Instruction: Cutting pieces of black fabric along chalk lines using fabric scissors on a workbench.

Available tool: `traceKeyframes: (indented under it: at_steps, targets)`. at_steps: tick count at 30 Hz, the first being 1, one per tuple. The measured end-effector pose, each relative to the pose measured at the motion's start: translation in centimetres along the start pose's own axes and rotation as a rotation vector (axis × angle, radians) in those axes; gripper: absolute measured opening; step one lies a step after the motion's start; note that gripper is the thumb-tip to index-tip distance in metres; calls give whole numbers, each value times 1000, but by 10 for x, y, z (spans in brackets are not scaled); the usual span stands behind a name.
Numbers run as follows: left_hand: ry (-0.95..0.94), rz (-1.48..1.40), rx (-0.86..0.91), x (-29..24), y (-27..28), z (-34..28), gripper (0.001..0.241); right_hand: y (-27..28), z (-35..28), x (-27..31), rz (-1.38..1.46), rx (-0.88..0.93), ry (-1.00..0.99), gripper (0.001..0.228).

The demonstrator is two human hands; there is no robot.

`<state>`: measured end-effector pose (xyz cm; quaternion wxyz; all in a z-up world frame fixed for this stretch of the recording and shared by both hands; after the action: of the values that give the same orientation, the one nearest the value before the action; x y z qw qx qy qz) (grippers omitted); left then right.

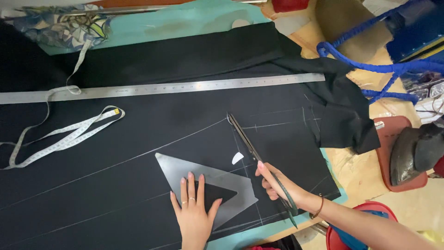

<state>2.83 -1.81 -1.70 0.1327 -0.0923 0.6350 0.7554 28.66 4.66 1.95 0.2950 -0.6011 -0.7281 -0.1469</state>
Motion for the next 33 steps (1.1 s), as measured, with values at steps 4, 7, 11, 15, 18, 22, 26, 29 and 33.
traceKeyframes:
  at_steps: [4,7,11,15,18,22,26,29,33]
  targets:
    - [24,13,-24,-3,2,-6,84,2,4,-5,36,-15,-29,55]
    - [85,85,100,-5,3,-4,88,3,2,-5,65,-11,-12,54]
    - [93,109,47,-1,-5,-23,83,4,-5,1,17,16,-5,56]
    - [120,106,-84,-8,-9,-43,81,25,-7,6,-144,-26,-57,66]
    - [165,140,-73,-21,-5,-37,84,45,-10,18,-188,-3,-62,64]
    - [145,29,-70,-53,1,23,81,85,3,37,-342,106,-21,60]
    - [-19,-83,-101,-86,-24,92,82,114,21,74,-620,212,51,59]
    - [-11,-76,-129,-100,-46,124,91,140,45,111,-749,304,87,54]
    - [15,-38,-78,-107,-59,137,102,188,100,141,-571,513,-41,48]
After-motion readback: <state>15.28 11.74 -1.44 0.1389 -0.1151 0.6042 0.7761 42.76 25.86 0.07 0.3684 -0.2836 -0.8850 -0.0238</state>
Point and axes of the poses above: each hand's wrist, its own z-axis towards the middle knuckle, its own y-axis out of the back of the hand, x = y × z, the point moved 3 cm from there along z, towards the middle knuckle, and after that the axes turned 1 degree about -y, right-handed, at the moved point
